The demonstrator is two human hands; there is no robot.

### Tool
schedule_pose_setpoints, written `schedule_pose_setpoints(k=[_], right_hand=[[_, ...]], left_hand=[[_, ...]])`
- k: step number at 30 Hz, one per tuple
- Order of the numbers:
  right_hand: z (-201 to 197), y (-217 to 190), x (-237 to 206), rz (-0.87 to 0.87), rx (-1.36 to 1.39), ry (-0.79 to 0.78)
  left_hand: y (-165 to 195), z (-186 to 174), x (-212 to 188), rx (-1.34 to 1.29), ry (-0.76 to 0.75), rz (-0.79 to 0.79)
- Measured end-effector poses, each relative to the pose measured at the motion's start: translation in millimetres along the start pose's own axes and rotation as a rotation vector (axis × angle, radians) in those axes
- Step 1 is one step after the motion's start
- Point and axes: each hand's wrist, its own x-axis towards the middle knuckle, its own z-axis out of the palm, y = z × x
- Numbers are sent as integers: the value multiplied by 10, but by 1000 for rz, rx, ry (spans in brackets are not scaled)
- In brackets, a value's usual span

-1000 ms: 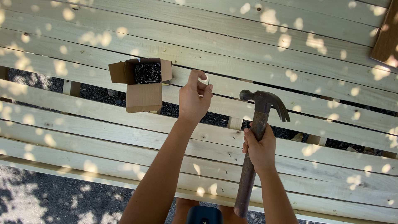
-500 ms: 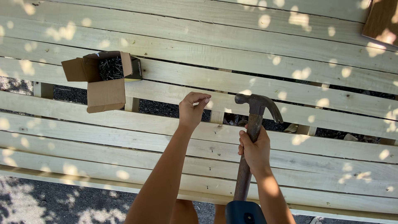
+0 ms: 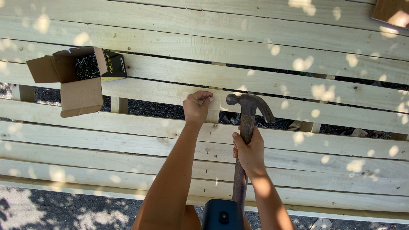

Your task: The person hammers nails into the wooden slats of an outdoor slatted frame, taking nails one at a time from an open cardboard nail box while holding a claw hammer. They move along the frame, positioning each nail on a slat and driving it in with repeated hammer strikes.

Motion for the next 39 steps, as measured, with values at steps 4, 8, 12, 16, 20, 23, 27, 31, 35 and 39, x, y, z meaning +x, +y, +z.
schedule_pose_setpoints(k=[4, 8, 12, 16, 20, 23, 27, 31, 35, 39], right_hand=[[15, -32, 27, 15, 17, 3], [43, -56, 51, 40, -16, 15], [70, -83, 67, 24, -9, 28], [99, -90, 71, 39, -34, 35], [115, -65, 81, 23, -34, 27], [119, -34, 90, 24, -22, 23], [113, -5, 102, 15, -29, 27], [86, -8, 115, 14, -50, 21], [62, -26, 129, 9, -62, 23], [59, -26, 127, -20, -49, 18]], left_hand=[[37, 10, 4, 26, 12, 22], [58, -18, -14, 88, 9, 19], [94, -32, -14, 123, -7, 2], [107, -50, -18, 88, -21, 2], [99, -47, -30, 123, -19, 13], [97, -28, -44, 173, -2, 22], [110, -15, -55, 168, 8, -9], [122, -22, -60, 189, -10, -26], [109, -5, -64, 181, 21, 45], [54, 22, -87, 193, 95, 206]])
